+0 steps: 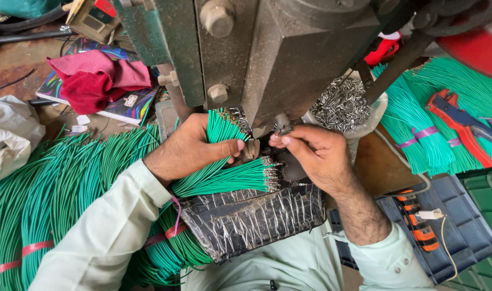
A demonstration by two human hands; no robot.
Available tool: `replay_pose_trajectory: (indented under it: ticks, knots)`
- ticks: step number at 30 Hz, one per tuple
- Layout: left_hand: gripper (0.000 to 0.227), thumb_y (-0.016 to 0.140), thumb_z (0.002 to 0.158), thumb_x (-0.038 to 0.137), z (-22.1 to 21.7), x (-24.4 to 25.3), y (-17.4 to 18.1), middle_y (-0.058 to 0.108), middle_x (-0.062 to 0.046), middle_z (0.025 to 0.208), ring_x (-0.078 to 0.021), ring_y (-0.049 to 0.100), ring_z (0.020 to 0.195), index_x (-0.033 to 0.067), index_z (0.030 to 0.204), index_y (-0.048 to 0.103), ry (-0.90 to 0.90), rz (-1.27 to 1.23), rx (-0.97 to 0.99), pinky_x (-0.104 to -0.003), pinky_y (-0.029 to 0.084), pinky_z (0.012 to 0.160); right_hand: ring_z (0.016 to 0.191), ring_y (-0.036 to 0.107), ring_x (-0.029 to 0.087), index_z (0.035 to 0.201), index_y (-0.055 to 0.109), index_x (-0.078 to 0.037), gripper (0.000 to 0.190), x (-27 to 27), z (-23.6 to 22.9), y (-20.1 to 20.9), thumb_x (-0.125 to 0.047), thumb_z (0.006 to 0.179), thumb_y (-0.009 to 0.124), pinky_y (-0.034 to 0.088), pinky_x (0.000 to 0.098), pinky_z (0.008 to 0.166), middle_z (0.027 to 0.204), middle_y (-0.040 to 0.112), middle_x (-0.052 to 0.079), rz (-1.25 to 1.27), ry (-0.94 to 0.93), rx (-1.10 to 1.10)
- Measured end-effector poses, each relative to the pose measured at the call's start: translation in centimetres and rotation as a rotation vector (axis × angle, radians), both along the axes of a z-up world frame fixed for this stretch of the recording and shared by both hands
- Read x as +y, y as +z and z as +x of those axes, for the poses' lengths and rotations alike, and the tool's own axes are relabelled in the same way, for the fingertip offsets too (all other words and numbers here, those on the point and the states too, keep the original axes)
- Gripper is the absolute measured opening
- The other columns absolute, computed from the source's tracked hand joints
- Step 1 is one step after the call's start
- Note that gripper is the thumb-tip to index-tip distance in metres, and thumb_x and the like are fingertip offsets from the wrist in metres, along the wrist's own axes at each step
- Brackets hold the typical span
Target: The person repeatedly inserts metal crimp connectors onto the ends of green insulated wires and uses a press machine to crimp them. The person handles the wires and connectors by hand, feeding them into the machine one at a time.
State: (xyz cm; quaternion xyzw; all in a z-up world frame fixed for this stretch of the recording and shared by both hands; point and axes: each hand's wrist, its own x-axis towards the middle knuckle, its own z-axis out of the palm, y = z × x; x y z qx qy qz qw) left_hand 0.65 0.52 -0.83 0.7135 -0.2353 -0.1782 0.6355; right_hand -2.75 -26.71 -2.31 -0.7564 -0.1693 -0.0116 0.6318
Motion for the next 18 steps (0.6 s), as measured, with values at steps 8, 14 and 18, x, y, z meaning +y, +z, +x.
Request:
replay_pose_trajectory:
  ticks: [8, 14, 18]
  knots:
    - [0.015, 0.071, 0.093, 0.015, -0.2, 0.1, 0.2, 0.071, 0.000, 0.072, -0.0065, 0.065, 0.067, 0.0022, 0.086, 0.073, 0.029, 0.036, -0.039, -0.026, 0.055, 0.063, 0.091, 0.072, 0.012, 0.102, 0.070, 0.004, 0.010, 2.1, 1.2, -1.8, -0.006, 0.101, 0.068, 0.060, 0.0273, 0.084, 0.096, 0.076, 0.008, 0.054, 0.006, -0.034]
    - [0.014, 0.072, 0.091, 0.016, -0.2, -0.2, 0.1, 0.071, 0.001, 0.072, -0.0064, 0.064, 0.066, 0.0026, 0.087, 0.074, 0.037, 0.052, 0.001, -0.026, 0.054, 0.061, 0.086, 0.065, 0.007, 0.100, 0.071, 0.001, 0.011, 1.9, 1.5, -3.0, -0.009, 0.097, 0.074, 0.055, 0.0240, 0.078, 0.090, 0.072, 0.003, -0.034, -0.047, -0.020]
    - [0.017, 0.073, 0.092, 0.016, 0.0, -0.2, 0.2, 0.071, 0.000, 0.070, -0.0073, 0.066, 0.066, 0.0013, 0.084, 0.073, 0.063, 0.122, -0.023, -0.026, 0.055, 0.062, 0.088, 0.067, 0.007, 0.104, 0.071, 0.001, 0.010, 1.8, 1.5, -2.8, -0.007, 0.098, 0.071, 0.057, 0.0242, 0.081, 0.093, 0.073, 0.004, -0.078, -0.041, -0.033]
